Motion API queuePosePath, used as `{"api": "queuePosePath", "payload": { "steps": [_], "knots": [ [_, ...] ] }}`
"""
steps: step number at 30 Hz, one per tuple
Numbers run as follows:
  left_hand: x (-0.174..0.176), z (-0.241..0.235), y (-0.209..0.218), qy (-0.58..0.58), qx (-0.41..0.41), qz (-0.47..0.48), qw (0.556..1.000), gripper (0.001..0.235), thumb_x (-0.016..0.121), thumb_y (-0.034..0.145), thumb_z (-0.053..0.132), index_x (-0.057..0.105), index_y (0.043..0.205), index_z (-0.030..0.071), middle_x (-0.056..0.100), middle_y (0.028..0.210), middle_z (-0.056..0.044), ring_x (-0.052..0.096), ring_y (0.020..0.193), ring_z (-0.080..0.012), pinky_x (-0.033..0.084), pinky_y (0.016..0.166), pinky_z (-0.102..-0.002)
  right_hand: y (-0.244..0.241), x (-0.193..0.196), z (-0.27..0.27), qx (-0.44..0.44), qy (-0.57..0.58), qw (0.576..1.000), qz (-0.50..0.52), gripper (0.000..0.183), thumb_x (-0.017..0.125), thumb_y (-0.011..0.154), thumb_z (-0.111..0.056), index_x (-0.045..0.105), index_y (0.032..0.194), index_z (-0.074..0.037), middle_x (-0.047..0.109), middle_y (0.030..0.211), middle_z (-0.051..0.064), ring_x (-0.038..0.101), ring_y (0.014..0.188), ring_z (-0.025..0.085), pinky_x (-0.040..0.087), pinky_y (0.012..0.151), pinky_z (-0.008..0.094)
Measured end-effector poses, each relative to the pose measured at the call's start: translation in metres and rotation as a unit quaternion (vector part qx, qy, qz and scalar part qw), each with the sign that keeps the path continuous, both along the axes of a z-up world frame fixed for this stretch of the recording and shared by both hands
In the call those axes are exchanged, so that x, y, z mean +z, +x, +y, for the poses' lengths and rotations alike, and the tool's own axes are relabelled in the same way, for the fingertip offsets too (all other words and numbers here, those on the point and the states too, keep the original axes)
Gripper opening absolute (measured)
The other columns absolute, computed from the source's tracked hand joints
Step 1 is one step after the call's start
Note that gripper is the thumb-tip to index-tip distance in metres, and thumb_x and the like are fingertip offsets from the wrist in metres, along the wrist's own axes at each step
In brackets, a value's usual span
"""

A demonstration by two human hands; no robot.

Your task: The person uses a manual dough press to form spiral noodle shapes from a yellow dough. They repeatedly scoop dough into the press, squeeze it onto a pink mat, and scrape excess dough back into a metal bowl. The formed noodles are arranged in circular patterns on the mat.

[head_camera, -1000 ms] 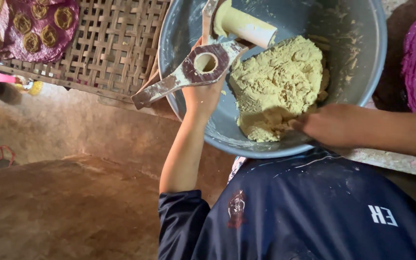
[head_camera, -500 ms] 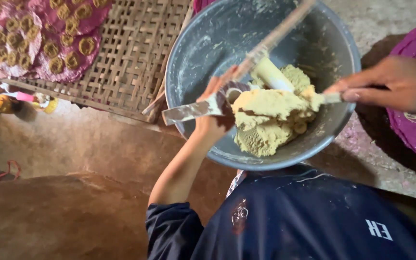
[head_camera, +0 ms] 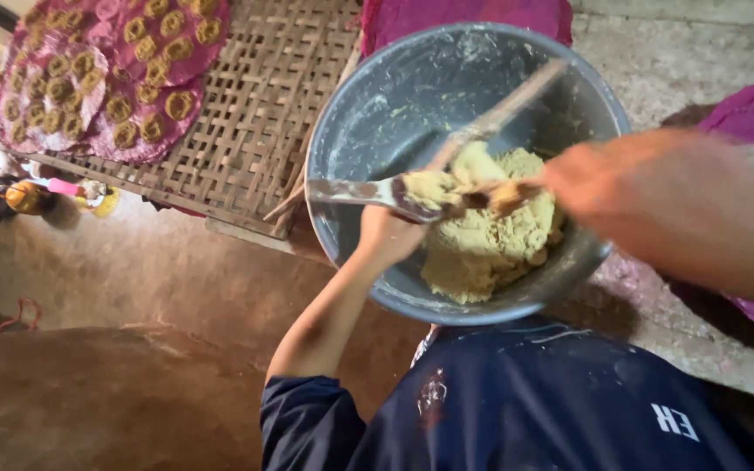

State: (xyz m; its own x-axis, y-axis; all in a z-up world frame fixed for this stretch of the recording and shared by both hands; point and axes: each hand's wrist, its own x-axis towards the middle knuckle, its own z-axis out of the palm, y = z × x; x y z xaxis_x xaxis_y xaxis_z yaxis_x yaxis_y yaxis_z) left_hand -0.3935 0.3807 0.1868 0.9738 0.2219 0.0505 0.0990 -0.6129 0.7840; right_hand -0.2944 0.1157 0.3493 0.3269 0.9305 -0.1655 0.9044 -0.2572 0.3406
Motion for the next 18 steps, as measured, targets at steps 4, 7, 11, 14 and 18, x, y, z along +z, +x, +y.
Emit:
{"api": "queuePosePath", "payload": {
  "steps": [4,7,11,14,18],
  "knots": [
    [0.012,0.007,0.003,0.080,0.006,-0.117,0.990,0.060,0.081,0.077,0.019,0.064,0.134,0.016,0.070,0.118,-0.007,0.071,0.106,-0.0255,0.056,0.088,-0.036,0.003,0.010,-0.004,-0.022,-0.062,0.997,-0.029,0.024,0.057,0.098,-0.017,0.060,0.121,-0.015,0.065,0.083,0.001,0.070,0.071,0.013,0.058,0.058,0.028],
    [0.015,-0.006,0.005,0.098,-0.025,-0.125,0.987,0.064,0.082,0.074,0.022,0.064,0.134,0.017,0.070,0.115,-0.009,0.070,0.101,-0.0302,0.055,0.083,-0.039,-0.011,-0.010,0.041,0.047,-0.027,0.997,-0.060,0.022,0.059,0.090,-0.014,0.061,0.110,-0.008,0.065,0.087,0.007,0.072,0.069,0.020,0.057,0.053,0.030],
    [0.020,-0.008,0.010,0.171,-0.025,-0.177,0.969,0.065,0.087,0.070,0.029,0.065,0.130,0.015,0.069,0.115,-0.010,0.068,0.104,-0.0337,0.055,0.082,-0.042,-0.024,0.007,0.057,0.068,0.055,0.996,-0.032,0.031,0.059,0.081,-0.015,0.063,0.111,-0.008,0.066,0.080,0.005,0.072,0.067,0.021,0.058,0.057,0.032],
    [0.027,0.008,0.010,0.191,-0.013,-0.184,0.964,0.069,0.089,0.072,0.034,0.063,0.131,0.011,0.068,0.118,-0.011,0.069,0.100,-0.0305,0.057,0.081,-0.040,-0.013,0.039,0.024,0.006,-0.028,0.999,-0.026,0.036,0.058,0.091,-0.017,0.061,0.126,-0.012,0.064,0.083,0.004,0.072,0.069,0.017,0.057,0.053,0.029],
    [0.036,0.008,0.009,0.254,-0.066,-0.251,0.932,0.057,0.085,0.080,0.030,0.062,0.128,0.008,0.069,0.130,-0.010,0.070,0.104,-0.0285,0.058,0.077,-0.037,-0.009,0.018,0.019,-0.027,-0.090,0.994,-0.060,0.014,0.055,0.104,-0.015,0.062,0.113,-0.007,0.062,0.080,0.002,0.069,0.067,0.012,0.054,0.052,0.025]
  ]
}}
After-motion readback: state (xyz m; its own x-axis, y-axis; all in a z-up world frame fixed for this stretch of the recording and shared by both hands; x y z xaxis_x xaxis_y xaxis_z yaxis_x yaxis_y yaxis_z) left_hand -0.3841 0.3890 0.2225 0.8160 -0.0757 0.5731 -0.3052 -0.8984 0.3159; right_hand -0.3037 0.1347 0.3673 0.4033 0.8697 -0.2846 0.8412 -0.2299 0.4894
